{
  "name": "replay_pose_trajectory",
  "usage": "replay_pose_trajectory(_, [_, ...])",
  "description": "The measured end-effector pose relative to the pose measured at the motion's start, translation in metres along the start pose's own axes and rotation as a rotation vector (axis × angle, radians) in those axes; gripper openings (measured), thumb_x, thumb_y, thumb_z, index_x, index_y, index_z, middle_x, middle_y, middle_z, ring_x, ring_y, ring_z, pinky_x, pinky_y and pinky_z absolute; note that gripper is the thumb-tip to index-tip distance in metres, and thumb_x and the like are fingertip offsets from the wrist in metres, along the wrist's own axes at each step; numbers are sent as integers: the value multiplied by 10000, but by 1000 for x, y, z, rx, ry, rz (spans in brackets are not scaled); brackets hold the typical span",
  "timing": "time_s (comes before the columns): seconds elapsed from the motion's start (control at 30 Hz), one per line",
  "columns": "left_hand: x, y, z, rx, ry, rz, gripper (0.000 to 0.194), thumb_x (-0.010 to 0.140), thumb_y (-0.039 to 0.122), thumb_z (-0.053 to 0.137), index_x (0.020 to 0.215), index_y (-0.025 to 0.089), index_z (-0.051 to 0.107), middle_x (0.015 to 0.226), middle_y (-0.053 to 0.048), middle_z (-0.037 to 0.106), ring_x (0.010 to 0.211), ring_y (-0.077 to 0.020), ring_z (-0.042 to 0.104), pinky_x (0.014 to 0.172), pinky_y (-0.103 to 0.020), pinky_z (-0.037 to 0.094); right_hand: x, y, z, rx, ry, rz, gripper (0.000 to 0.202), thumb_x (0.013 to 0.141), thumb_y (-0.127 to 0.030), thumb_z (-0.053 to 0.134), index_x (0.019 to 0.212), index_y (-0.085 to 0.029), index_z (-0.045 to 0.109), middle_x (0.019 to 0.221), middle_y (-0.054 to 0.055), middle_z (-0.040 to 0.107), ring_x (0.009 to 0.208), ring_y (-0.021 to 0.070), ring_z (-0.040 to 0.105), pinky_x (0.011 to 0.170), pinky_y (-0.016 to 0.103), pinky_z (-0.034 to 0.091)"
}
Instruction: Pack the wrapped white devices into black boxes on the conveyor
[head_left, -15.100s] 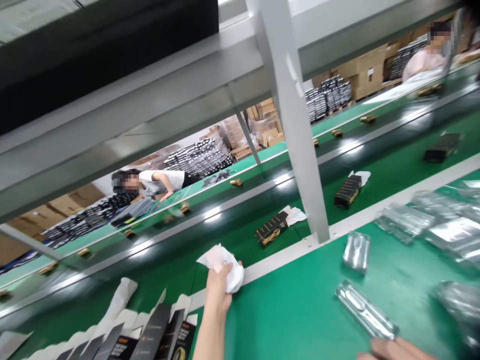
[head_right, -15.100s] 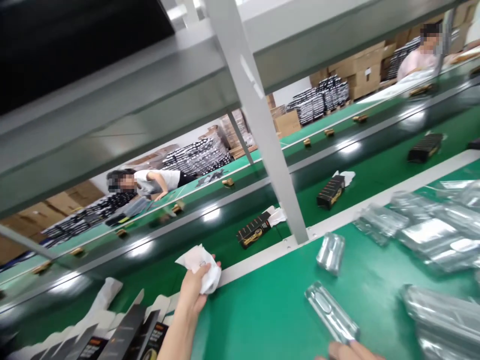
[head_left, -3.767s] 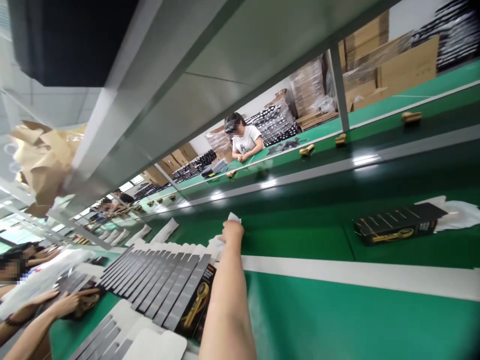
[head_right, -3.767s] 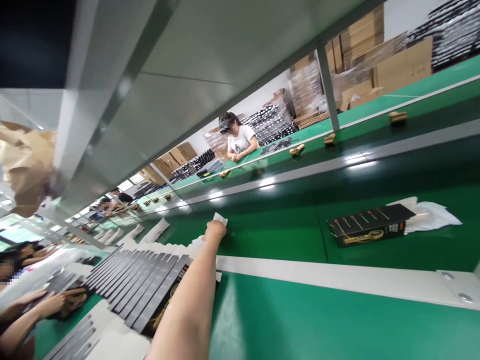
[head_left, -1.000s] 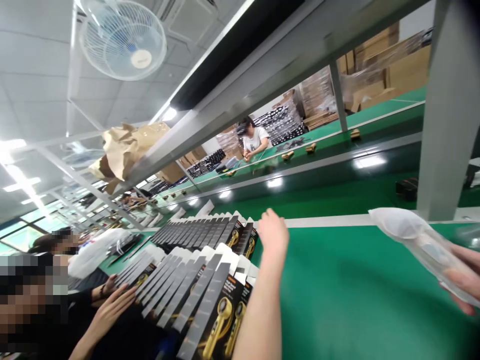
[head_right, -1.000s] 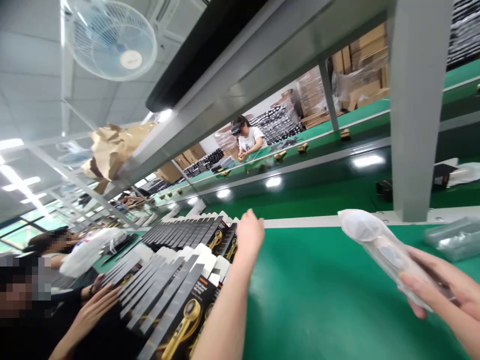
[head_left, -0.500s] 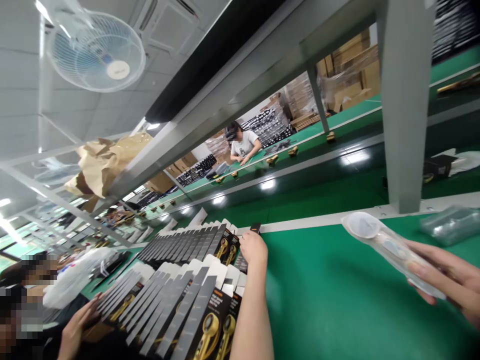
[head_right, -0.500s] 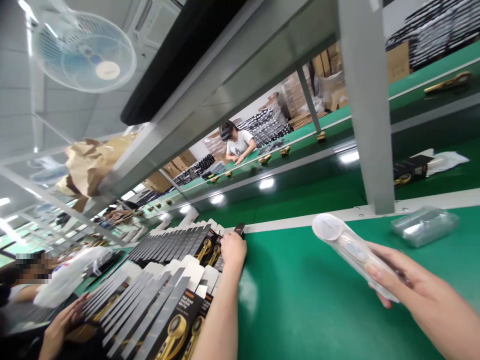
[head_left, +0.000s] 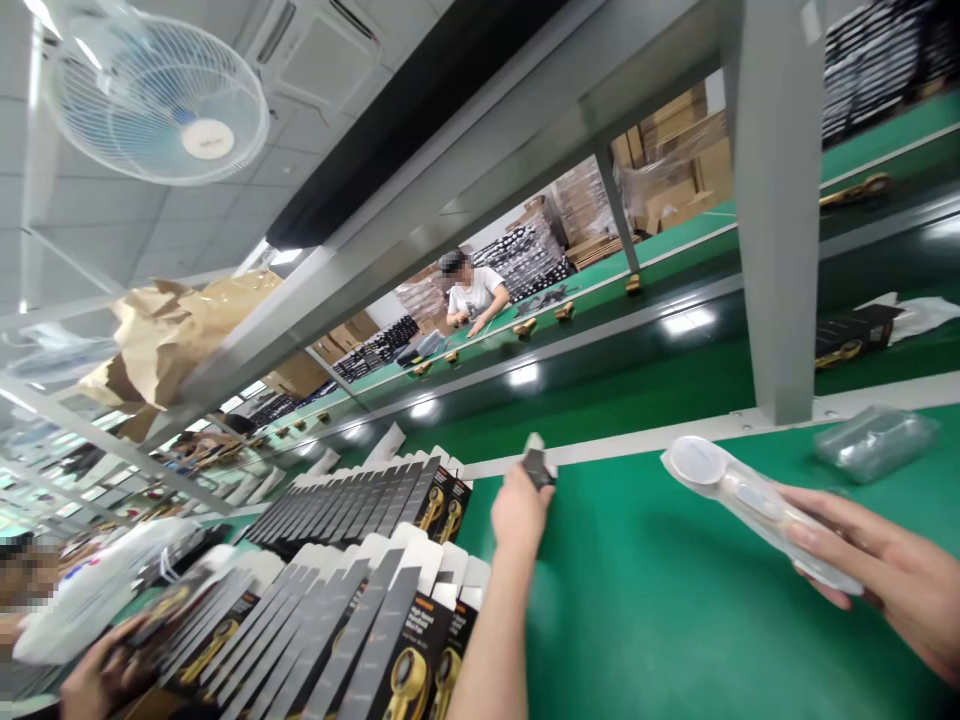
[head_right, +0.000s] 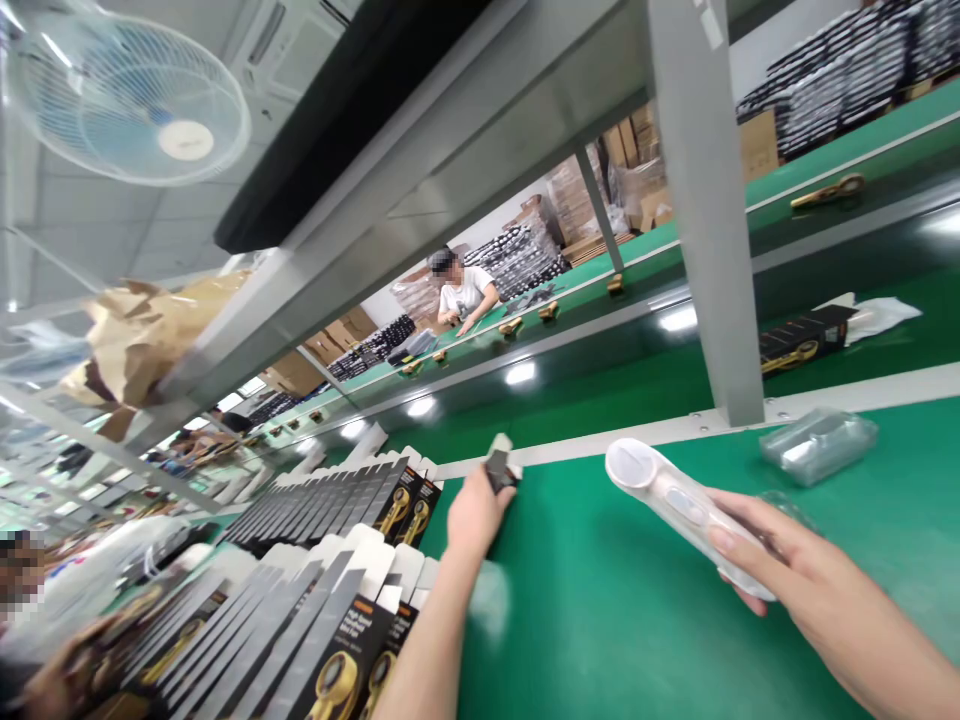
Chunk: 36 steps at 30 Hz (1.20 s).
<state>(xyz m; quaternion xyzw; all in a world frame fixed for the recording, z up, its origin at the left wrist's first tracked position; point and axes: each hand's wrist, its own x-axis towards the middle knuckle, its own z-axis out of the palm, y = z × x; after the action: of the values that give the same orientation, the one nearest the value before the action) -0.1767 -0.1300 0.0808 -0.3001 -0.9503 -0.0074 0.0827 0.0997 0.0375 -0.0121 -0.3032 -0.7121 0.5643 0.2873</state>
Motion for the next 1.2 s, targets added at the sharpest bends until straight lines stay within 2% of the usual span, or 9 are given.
replay_pose_trajectory(0.1, [-24,49,2,-107,-76,303,495,740,468,713,1148,225,571,977,-53,666,874,-219,644,718,-259,474,-3,-21,-7,215,-107,140,447,837,-569,536,1238,-372,542,1015,20,647,669,190,560,527,271,489])
replay_pose_trajectory(0.2, [-50,76,1,-116,-86,395,480,752,436,705,1167,233,573,959,-89,669,883,-307,633,739,-368,468,-7,-33,-24,269,-65,229,485,816,-592,564,1251,-379,527,889,13,636,769,195,585,583,225,501])
replay_pose_trajectory(0.3, [-57,76,-1,-116,-87,384,471,781,427,673,1166,179,568,959,-125,662,882,-340,624,737,-413,462,-12,-28,-45,317,23,355,456,773,-590,627,1181,-389,592,1022,29,648,892,210,618,633,196,521])
replay_pose_trajectory(0.43, [-52,70,-3,-405,-148,384,477,782,480,654,1159,208,545,1065,-75,660,945,-283,619,802,-369,458,-18,-23,-58,522,-76,402,359,796,-487,656,1120,-333,661,741,20,602,519,93,489,381,153,358])
replay_pose_trajectory(0.53, [-58,73,0,-676,-214,402,522,730,503,702,1154,246,540,1088,-39,659,972,-261,611,843,-355,451,-20,-35,-57,599,-159,376,330,822,-456,636,1102,-288,680,663,9,537,475,79,399,362,177,310])
replay_pose_trajectory(0.67, [-70,75,11,-754,-126,457,606,672,611,703,1105,209,568,1017,-65,671,920,-274,622,803,-373,467,-21,-54,-60,322,-139,376,285,825,-504,600,1003,-309,709,782,39,636,580,103,492,423,168,325])
replay_pose_trajectory(0.83, [-77,74,16,-701,39,726,618,613,651,717,1031,214,589,923,-61,692,810,-261,645,724,-354,471,-23,-61,-68,-15,-140,323,307,766,-530,577,961,-336,713,717,20,663,585,144,561,440,172,347])
replay_pose_trajectory(1.0, [-82,78,10,-574,1,904,560,646,600,731,1014,206,576,893,-54,690,766,-248,641,694,-353,456,-23,-68,-56,-125,-378,152,303,785,-441,581,1032,-306,695,988,22,699,939,286,625,806,334,491])
replay_pose_trajectory(1.2, [-84,80,8,-554,-6,935,549,689,565,716,1066,202,550,945,-63,685,794,-251,637,718,-360,447,-25,-77,-30,-238,-399,74,223,859,-334,511,1038,-353,644,1065,-47,666,1024,220,588,909,314,435])
